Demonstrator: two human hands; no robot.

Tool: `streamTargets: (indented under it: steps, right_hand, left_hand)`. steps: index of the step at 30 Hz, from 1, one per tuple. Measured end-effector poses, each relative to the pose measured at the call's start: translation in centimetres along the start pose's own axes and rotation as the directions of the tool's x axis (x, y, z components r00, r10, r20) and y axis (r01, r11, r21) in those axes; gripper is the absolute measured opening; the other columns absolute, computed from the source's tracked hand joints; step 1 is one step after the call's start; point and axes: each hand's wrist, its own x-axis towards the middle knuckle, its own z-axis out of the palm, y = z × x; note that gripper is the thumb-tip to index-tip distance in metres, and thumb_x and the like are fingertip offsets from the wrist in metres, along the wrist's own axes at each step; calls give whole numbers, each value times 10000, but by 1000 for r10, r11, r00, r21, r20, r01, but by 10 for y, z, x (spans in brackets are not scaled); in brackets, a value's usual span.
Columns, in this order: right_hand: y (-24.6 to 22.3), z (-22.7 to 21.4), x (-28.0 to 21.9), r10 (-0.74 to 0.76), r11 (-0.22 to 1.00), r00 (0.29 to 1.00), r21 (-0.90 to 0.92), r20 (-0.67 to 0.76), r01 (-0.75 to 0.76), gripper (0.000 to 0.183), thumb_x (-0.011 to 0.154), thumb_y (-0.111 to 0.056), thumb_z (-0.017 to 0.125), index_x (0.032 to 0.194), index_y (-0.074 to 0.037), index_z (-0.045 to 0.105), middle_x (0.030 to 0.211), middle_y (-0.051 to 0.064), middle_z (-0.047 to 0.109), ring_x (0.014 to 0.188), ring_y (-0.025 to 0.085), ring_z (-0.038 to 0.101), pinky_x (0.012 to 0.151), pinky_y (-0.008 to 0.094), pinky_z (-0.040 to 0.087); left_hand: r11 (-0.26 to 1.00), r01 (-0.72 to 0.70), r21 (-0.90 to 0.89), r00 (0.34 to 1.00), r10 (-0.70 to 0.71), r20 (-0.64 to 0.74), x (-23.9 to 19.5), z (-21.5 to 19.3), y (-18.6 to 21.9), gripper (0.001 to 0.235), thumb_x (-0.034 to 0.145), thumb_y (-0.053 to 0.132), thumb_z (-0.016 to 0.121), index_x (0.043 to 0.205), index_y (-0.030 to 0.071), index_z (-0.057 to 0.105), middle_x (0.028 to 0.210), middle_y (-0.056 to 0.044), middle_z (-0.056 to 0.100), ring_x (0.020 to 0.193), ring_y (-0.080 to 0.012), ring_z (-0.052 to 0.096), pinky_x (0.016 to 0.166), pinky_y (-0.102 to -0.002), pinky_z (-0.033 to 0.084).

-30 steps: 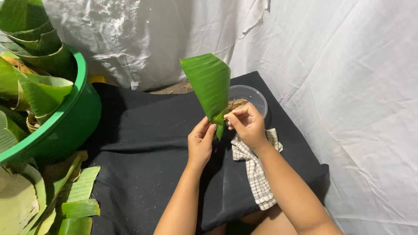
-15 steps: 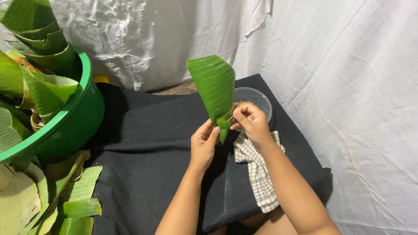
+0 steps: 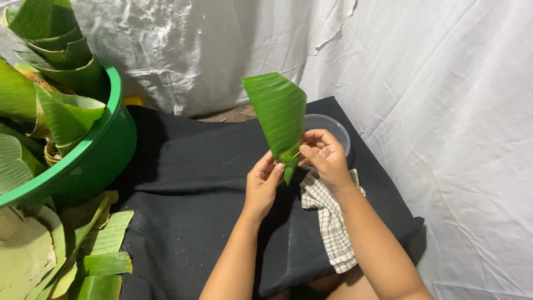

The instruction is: Cleaning banana leaves with a cloth and folding them into cones, secured with small wooden sticks.

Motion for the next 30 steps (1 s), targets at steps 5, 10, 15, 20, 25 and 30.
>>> streamTargets:
  steps: [5,10,15,20,25,30]
  right_hand:
    - [12,-9,1,-64,997,994,-25,85,67,433,856,-8,791,1224,40,567,994,138,657,794,176,708,606,330,680]
    - [17,-6,-3,-100,978,979,-162,177,130,429,835,-33,827,1205,10,614,994,127,701,842,170,705,645,304,654]
    - [7,2,-6,-202,947,958,-207,202,244,303,914,-39,730,1205,21,671,1076,152,697,887,189,686,640,278,638]
    - [-10,3,-5,-231,945,958,-195,168,262,684,917,-184,718,1508,-115,382,1504,156,473,1249,255,537,919,351,545]
    - [-2,1,-4,-242,950,940,-137,239,279,534,900,-140,770,1374,-68,535,1596,128,399,1395,254,471,1069,416,481]
    - [1,1,1,-393,886,900,-184,189,426,197,906,-110,784,1007,-20,642,1431,187,486,1358,299,518,1097,416,444]
  left_hand:
    - [996,-84,19,980,79,181,-3,1,4,783,952,-71,530,1627,122,184,1483,-188,530,1272,-267,568,1012,-452,550]
    - [979,-158,126,974,133,183,-6,-2,-4,1089,844,-79,680,1642,134,-30,1570,-232,385,1362,-329,470,1071,-510,504]
    - [997,60,54,998,-60,-4,-3,-5,5,716,886,-16,679,1516,121,367,1024,-136,668,696,-121,530,502,-239,479]
    - [950,268,-161,947,-229,227,-4,-7,21,520,839,-18,609,1341,89,527,866,-138,650,530,-73,397,384,-205,331]
    - [754,537,-378,789,-290,542,3,-29,9,647,789,139,579,1423,46,482,891,-250,615,480,-32,330,330,-138,267]
    - [910,388,-144,889,-328,320,5,-32,3,988,736,412,692,1621,241,287,1412,-256,483,1014,-278,611,690,-392,649]
